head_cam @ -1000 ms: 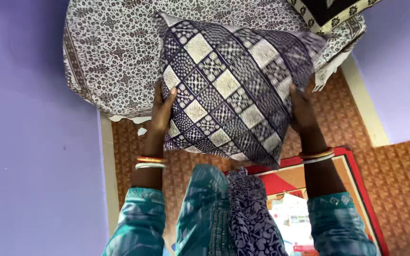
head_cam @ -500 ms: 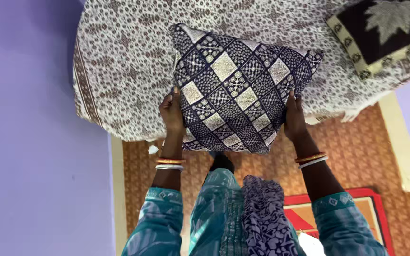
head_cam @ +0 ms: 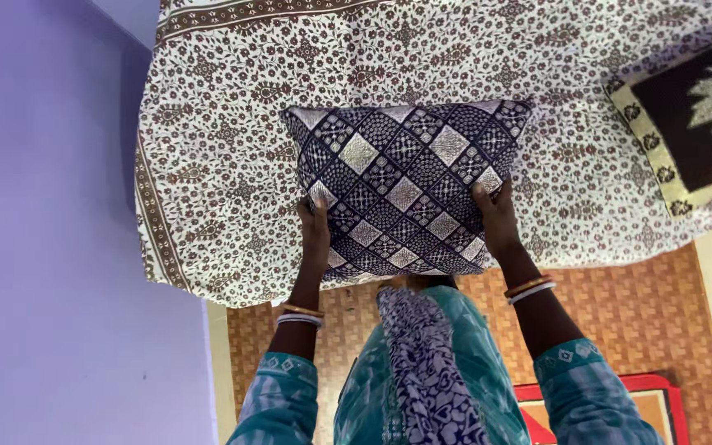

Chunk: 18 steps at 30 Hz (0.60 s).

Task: The person puts covers on pillows by hand, smoothing the fabric and closing the zippers on each pillow after insertion.

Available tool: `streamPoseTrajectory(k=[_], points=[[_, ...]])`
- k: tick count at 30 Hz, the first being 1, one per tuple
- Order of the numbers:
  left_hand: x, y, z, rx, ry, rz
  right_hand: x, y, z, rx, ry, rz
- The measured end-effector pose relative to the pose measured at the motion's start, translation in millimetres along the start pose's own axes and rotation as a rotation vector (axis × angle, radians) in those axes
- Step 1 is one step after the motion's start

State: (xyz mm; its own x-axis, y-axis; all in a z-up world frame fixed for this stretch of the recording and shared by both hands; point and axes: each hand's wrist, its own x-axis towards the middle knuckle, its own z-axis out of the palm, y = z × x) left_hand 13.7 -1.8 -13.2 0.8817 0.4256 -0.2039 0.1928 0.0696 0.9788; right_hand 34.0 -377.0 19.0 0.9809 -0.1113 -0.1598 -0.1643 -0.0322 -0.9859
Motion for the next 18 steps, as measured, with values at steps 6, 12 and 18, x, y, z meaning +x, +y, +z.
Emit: streamPoseTrajectory(k=[6, 12, 18], points=[[35, 7, 22, -0.015, -0.242, -0.153, 81, -9, 22, 0.167, -0.122, 0.064], [112, -14, 92, 0.064, -0.194, 0.013, 199, 13, 35, 0.146, -0.134, -0.02], [270, -59, 187, -0.195, -0.06, 0.019, 369, 67, 48, 0.249, -0.139, -0.073]])
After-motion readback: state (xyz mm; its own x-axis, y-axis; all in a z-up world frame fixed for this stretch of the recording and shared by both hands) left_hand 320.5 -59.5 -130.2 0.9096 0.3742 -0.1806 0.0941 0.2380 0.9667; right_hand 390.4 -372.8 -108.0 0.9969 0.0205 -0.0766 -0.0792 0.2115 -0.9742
